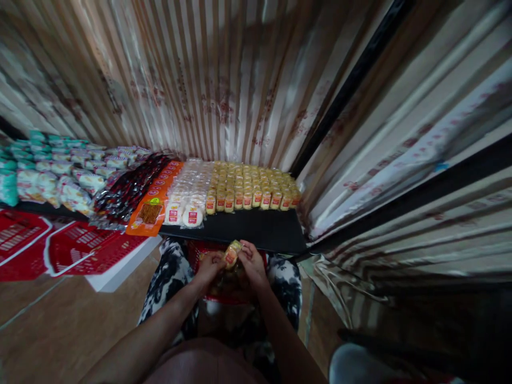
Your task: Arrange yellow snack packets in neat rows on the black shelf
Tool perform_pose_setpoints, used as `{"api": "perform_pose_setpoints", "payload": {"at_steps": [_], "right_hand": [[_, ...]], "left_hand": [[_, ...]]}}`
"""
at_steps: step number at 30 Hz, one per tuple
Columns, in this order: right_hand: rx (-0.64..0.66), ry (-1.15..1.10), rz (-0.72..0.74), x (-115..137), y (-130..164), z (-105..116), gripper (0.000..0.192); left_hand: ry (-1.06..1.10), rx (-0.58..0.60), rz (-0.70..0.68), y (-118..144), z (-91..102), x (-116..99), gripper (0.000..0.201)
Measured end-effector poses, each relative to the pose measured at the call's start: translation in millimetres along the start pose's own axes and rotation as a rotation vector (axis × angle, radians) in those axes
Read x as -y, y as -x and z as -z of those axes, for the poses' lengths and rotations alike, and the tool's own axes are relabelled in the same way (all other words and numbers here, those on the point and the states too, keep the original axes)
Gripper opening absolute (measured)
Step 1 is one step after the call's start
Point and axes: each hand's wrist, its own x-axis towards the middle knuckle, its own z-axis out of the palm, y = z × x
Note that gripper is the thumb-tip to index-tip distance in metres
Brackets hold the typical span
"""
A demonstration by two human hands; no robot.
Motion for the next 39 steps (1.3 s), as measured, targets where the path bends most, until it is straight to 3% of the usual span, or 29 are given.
{"api": "perform_pose_setpoints", "payload": {"at_steps": [2,5,10,14,21,26,35,39], "right_hand": [[0.039,0.033,0.031,6,-5,6,0.038],[0.138,0.081,0.068,15,-12,15,0.035],[0.185,0.136,0.134,29,-29,27,0.040],[0.084,0.142,0.185,39,-43,37,0.042],[-0.240,0.294,0.373,38,-59,59,0.045],[-0.319,0.445,0.463,39,-67,65,0.036],[-0.615,0.547,0.574,56,-98,94,0.041],[-0.645,0.529,0.590,54,-113,109,0.050]], "left_hand": [[-0.198,0.078,-0.122,-5,-2.2,-6,0.014],[-0.402,0.090,-0.303,-15,-8.4,-15,0.030],[-0.385,0.196,-0.365,-35,-31.5,-29,0.041],[-0.375,0.198,-0.394,-51,-56.2,-42,0.037],[-0.604,0.009,-0.496,-74,-104.8,-71,0.032],[-0.759,-0.094,-0.528,-81,-132.8,-85,0.034],[-0.846,-0.024,-0.642,-104,-200.5,-102,0.033],[-0.946,-0.002,-0.677,-115,-230.5,-108,0.035]]}}
